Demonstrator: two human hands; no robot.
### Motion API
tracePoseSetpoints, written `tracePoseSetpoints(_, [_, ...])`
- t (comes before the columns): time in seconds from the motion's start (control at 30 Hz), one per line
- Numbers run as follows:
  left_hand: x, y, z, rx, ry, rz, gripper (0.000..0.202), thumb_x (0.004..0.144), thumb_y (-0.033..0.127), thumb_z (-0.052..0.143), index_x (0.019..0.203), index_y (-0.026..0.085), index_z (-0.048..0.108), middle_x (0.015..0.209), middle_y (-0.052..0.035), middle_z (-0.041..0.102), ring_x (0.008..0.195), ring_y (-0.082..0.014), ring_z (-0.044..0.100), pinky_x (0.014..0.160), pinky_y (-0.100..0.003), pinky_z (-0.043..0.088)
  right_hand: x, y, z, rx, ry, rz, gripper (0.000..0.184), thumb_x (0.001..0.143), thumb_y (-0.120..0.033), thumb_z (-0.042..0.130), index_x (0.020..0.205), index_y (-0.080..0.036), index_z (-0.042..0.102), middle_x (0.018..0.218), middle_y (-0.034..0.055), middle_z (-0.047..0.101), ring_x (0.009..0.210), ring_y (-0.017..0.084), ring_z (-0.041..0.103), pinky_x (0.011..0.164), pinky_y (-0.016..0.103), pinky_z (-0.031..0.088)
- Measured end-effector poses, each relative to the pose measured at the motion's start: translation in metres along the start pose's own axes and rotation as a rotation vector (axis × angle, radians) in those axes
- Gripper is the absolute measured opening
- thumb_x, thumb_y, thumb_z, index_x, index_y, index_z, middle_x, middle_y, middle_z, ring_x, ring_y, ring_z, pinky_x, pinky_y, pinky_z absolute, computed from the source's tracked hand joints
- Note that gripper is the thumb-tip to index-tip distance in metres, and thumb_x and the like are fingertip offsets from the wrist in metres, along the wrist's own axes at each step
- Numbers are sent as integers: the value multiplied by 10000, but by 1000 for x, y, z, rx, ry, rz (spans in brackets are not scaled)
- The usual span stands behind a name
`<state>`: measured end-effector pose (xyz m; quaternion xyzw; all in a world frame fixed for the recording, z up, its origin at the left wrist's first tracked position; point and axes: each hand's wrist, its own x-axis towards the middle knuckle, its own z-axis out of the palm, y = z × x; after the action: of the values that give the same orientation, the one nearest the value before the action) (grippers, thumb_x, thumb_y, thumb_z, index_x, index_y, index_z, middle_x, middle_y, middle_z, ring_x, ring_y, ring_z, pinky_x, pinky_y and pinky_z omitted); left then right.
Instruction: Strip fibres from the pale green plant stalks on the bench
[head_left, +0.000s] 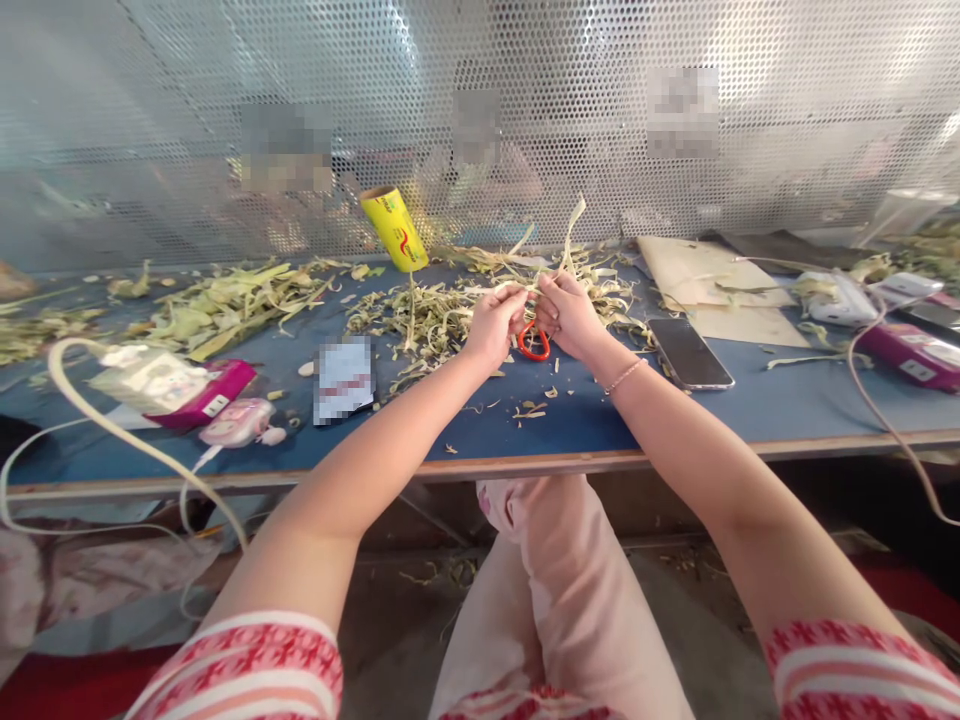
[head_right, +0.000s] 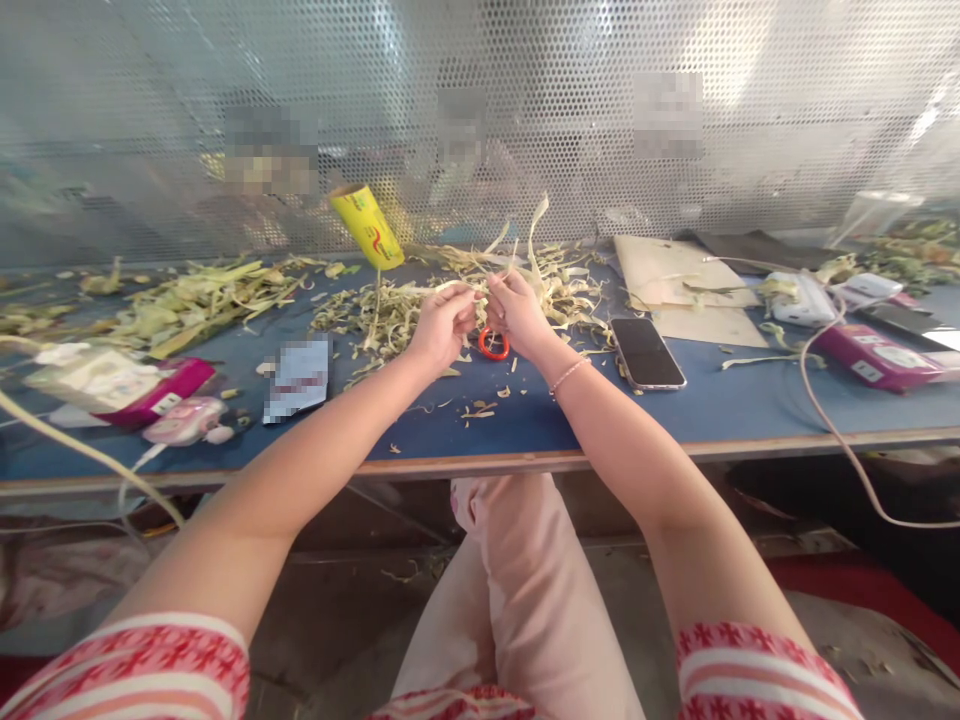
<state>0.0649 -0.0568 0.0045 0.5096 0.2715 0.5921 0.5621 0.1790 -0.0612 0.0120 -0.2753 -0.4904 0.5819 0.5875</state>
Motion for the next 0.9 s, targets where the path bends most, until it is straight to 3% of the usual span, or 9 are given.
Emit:
tracePoseSetpoints(0.3, [-2,1,0,13,-31,-28,115,805,146,570,699,169,533,449,91,273,391,-35,224,404,-179,154,-3,-4,-1,61,-31,21,269,920,-315,528,768,-233,322,439,-141,252,341,34,194,372,170,157])
tracePoseSetpoints(0.47, [2,-1,-6,-22,-99,-17,163,841,232,551,699,175,496,496,62,395,428,-49,346,429,-184,233,-3,-3,0,38,-49,49,237,945,-284,479,767,-232,331,432,-141,263,334,36,188,366,168,156])
tracePoseSetpoints(0.7, [8,-14,-11,121,1,163,411,808,564,587,701,193,445,531,58,385,458,-57,392,468,-215,284,-3,2,4,-59,-47,91,245,941,-313,486,763,-226,341,427,-140,292,328,27,196,355,157,151])
tracePoseSetpoints(0.8, [10,-19,-13,208,31,205,457,789,613,569,676,192,430,528,48,395,459,-60,392,461,-222,279,-2,4,5,-103,-16,71,214,947,-271,455,768,-225,349,409,-136,296,328,31,203,348,153,151])
tracePoseSetpoints(0.9, [11,-21,-15,220,76,176,452,787,618,565,700,191,444,530,48,407,452,-60,389,457,-223,283,-3,7,6,-128,-15,40,217,905,-291,532,783,-226,365,404,-147,276,332,26,184,348,148,147])
